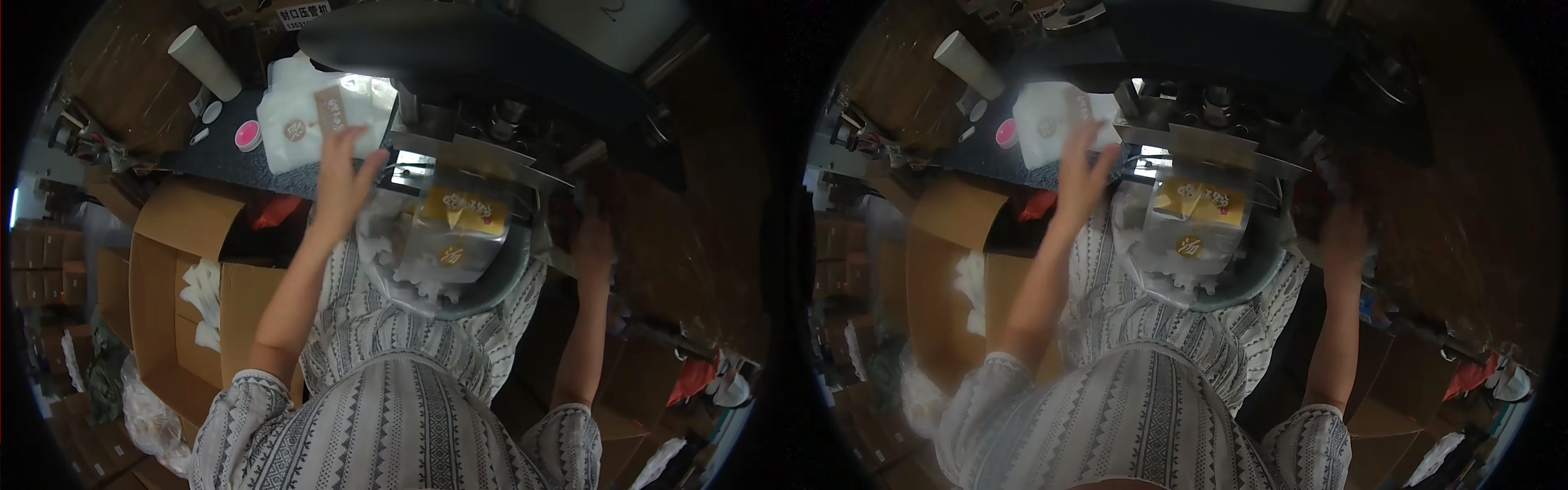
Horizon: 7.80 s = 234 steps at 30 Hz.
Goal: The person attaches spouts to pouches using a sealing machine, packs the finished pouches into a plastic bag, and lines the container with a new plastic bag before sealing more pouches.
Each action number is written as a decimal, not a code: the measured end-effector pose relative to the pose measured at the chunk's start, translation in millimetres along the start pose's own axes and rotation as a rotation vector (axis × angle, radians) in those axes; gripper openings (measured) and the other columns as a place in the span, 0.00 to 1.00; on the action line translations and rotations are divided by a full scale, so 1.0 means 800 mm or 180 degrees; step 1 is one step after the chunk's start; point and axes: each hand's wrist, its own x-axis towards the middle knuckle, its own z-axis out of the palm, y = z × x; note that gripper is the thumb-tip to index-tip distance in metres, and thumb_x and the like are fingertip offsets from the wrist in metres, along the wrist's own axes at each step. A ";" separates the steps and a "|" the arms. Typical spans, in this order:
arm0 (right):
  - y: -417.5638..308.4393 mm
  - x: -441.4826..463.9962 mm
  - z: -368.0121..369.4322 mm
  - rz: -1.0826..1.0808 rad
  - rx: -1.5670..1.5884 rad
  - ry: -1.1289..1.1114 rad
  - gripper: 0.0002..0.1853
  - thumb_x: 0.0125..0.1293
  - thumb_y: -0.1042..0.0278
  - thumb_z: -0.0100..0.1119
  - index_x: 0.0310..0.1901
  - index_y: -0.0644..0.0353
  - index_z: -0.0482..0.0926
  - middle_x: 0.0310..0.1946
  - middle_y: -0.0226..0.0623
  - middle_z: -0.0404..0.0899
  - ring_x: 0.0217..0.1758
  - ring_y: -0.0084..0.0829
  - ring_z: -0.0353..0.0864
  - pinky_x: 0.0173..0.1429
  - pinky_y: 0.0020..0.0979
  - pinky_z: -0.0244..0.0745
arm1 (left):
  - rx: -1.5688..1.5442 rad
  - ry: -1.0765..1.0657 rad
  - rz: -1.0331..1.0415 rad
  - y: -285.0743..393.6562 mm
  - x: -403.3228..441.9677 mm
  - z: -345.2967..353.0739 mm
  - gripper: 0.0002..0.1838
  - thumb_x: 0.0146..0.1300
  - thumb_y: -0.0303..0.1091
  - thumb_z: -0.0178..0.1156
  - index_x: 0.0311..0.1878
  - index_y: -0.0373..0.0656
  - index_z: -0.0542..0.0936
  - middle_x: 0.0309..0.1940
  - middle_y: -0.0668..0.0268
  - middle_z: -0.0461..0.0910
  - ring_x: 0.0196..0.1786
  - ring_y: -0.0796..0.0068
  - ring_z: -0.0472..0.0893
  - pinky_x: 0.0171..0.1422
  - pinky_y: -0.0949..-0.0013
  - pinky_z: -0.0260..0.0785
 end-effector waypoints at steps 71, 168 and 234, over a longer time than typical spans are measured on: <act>-0.047 0.006 -0.076 -0.0413 0.1424 -0.1370 0.14 0.62 0.69 0.59 0.49 0.60 0.77 0.39 0.46 0.80 0.41 0.46 0.81 0.43 0.37 0.74 | 0.0488 0.0266 0.0588 0.041 -0.099 -0.044 0.04 0.58 0.26 0.61 0.36 0.39 0.79 0.32 0.59 0.79 0.32 0.54 0.79 0.34 0.61 0.71; 0.368 -0.595 0.609 0.4940 0.5363 0.1316 0.28 0.72 0.54 0.46 0.69 0.58 0.61 0.70 0.36 0.60 0.73 0.30 0.55 0.75 0.31 0.46 | 0.2508 -0.3859 0.0289 -0.234 -0.176 0.285 0.28 0.69 0.41 0.49 0.68 0.38 0.60 0.66 0.54 0.65 0.67 0.59 0.66 0.70 0.62 0.56; 0.249 -0.514 0.410 0.5616 0.5777 0.2664 0.07 0.65 0.70 0.55 0.38 0.63 0.78 0.30 0.39 0.77 0.30 0.33 0.76 0.36 0.33 0.74 | -0.0358 -0.2920 0.4351 0.406 -0.394 0.556 0.17 0.56 0.32 0.57 0.51 0.47 0.78 0.49 0.64 0.77 0.63 0.60 0.72 0.73 0.48 0.56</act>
